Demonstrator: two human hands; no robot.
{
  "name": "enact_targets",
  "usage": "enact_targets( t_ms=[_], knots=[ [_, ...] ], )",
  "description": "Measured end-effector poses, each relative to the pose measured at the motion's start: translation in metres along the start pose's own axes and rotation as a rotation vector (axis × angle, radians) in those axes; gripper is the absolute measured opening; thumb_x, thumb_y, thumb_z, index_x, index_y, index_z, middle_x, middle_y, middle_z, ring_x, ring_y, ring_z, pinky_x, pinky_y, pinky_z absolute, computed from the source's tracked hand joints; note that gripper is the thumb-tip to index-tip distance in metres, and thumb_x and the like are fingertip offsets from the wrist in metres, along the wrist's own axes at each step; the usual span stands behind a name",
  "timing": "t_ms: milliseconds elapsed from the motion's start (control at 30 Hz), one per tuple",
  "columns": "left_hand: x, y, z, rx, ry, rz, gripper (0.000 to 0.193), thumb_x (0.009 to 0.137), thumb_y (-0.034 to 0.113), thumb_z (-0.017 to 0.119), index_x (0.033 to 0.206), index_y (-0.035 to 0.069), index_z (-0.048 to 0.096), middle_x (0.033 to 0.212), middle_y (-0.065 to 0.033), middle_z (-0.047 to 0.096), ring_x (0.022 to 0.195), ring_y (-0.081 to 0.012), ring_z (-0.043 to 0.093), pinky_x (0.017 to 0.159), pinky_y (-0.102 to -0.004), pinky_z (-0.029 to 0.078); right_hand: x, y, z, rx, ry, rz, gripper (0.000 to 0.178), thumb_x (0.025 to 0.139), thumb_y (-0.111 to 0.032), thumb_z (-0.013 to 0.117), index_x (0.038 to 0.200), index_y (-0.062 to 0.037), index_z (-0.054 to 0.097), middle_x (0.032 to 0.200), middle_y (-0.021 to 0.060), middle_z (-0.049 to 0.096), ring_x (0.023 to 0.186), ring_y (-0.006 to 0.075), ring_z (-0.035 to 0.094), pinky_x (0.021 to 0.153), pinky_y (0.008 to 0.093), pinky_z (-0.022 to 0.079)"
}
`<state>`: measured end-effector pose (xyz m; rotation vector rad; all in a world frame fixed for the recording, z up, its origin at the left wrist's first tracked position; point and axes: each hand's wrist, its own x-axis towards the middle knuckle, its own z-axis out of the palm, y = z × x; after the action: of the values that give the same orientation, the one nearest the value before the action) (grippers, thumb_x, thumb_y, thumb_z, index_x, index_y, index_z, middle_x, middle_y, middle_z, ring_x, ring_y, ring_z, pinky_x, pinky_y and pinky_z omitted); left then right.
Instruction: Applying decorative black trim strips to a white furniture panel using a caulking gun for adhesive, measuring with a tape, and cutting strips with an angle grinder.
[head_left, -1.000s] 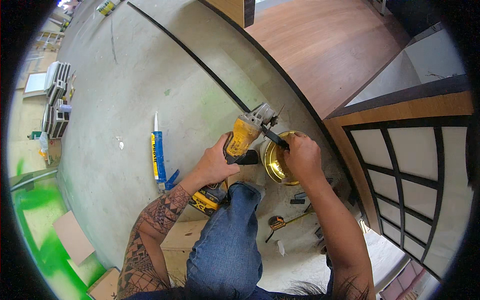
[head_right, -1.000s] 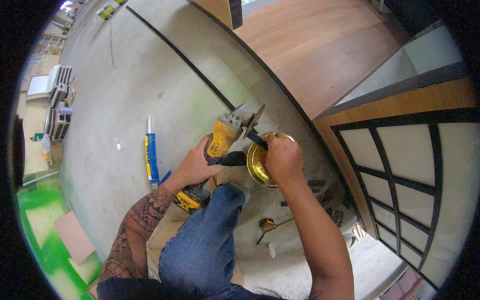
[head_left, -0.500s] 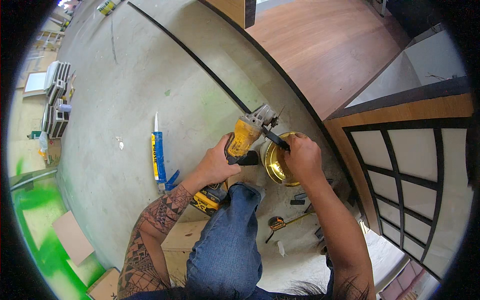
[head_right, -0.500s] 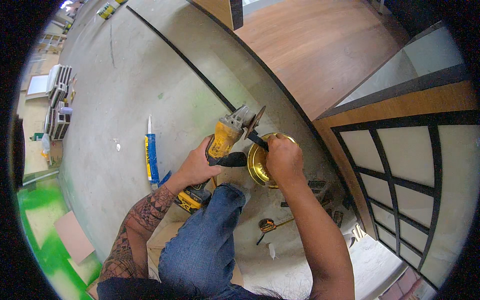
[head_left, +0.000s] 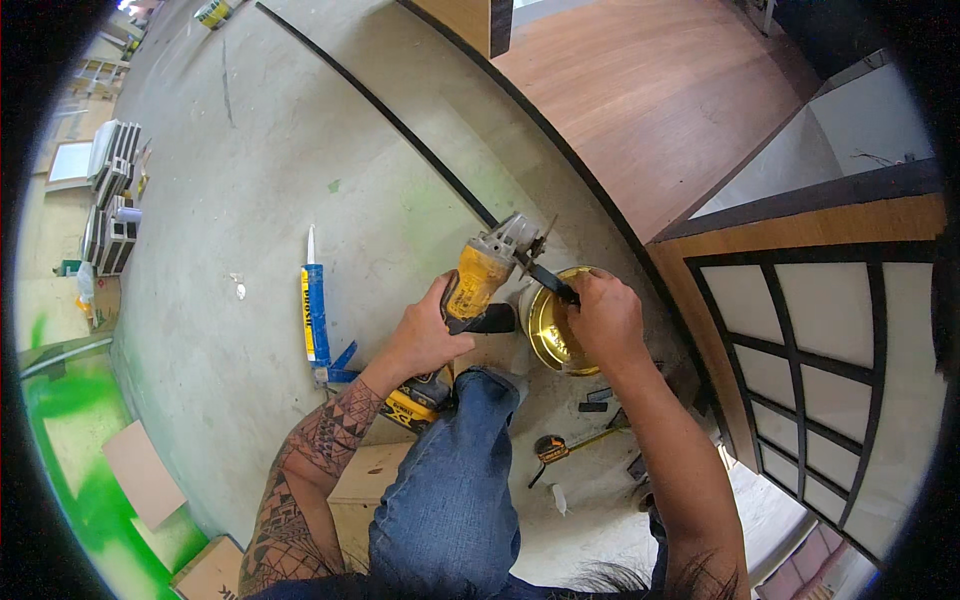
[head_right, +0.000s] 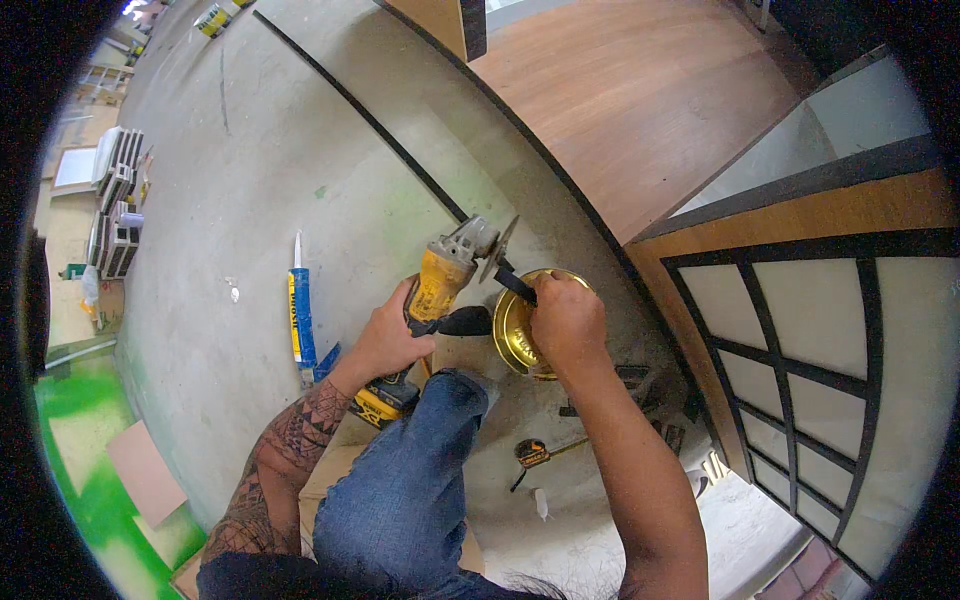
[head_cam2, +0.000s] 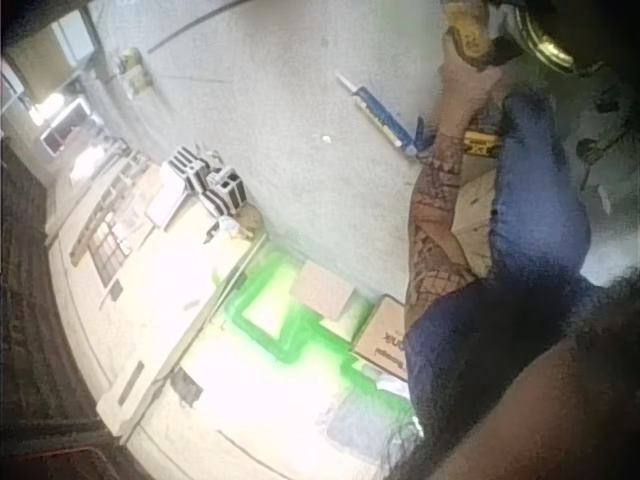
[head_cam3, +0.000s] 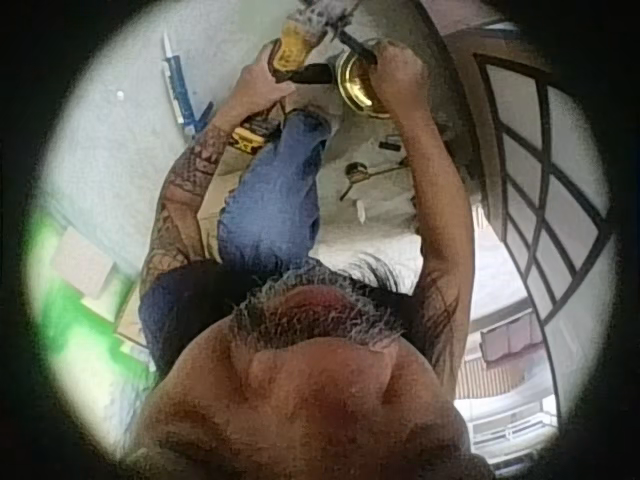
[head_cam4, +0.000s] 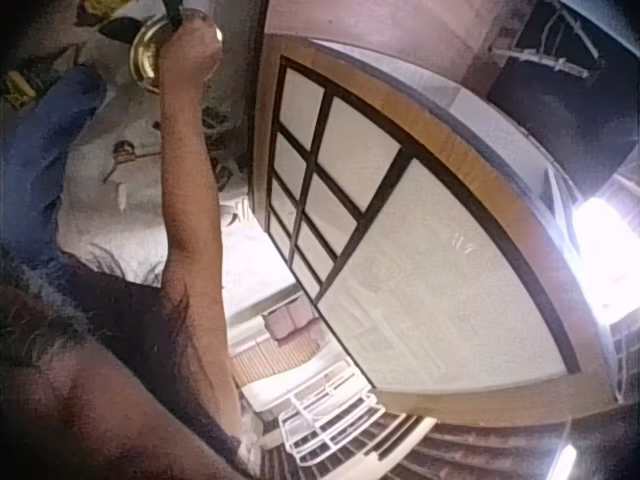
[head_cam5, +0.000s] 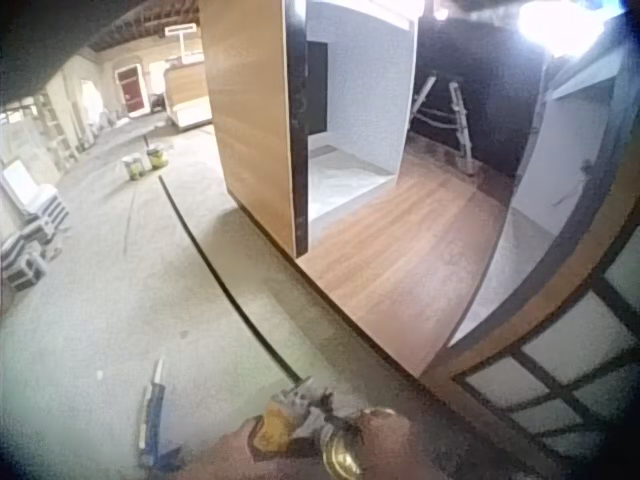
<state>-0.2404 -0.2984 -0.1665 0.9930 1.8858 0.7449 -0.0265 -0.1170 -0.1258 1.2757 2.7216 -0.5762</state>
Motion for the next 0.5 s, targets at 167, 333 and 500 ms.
enact_targets(
  t_ms=[167,333,500],
  knots=[
    [-0.009,-0.010,-0.007,0.013,0.203,0.046,0.092,0.077,0.024,0.082,0.156,0.003,0.040,0.127,-0.0296,0.071,0.118,-0.0446,0.071,0.101,-0.0468,0.057,-0.002,0.011,0.009,0.036,0.048,-0.032,0.018,0.085,-0.005,0.069,0.101,-0.0042,0.077,0.101,0.0165,0.075,0.092,0.0377,0.076,0.084,0.0493,0.063],
    [-0.012,-0.048,-0.016,0.008,0.518,0.045,0.072,0.077,0.016,0.088,0.139,0.000,0.053,0.119,-0.0172,0.074,0.109,-0.0292,0.073,0.097,-0.0399,0.057,-0.015,0.015,0.009,0.179,0.132,-0.037,0.019,0.082,-0.009,0.073,0.101,-0.0056,0.077,0.098,0.0160,0.074,0.092,0.0375,0.075,0.085,0.0487,0.062],
    [0.002,-0.093,-0.035,0.047,0.855,0.041,0.068,0.082,0.017,0.092,0.136,-0.002,0.053,0.131,-0.0153,0.065,0.118,-0.0244,0.064,0.106,-0.0384,0.051,-0.017,0.030,0.020,0.368,0.090,0.025,0.024,0.078,-0.011,0.078,0.102,-0.0061,0.076,0.089,0.0180,0.073,0.080,0.0386,0.072,0.073,0.0455,0.059]
  ],
)
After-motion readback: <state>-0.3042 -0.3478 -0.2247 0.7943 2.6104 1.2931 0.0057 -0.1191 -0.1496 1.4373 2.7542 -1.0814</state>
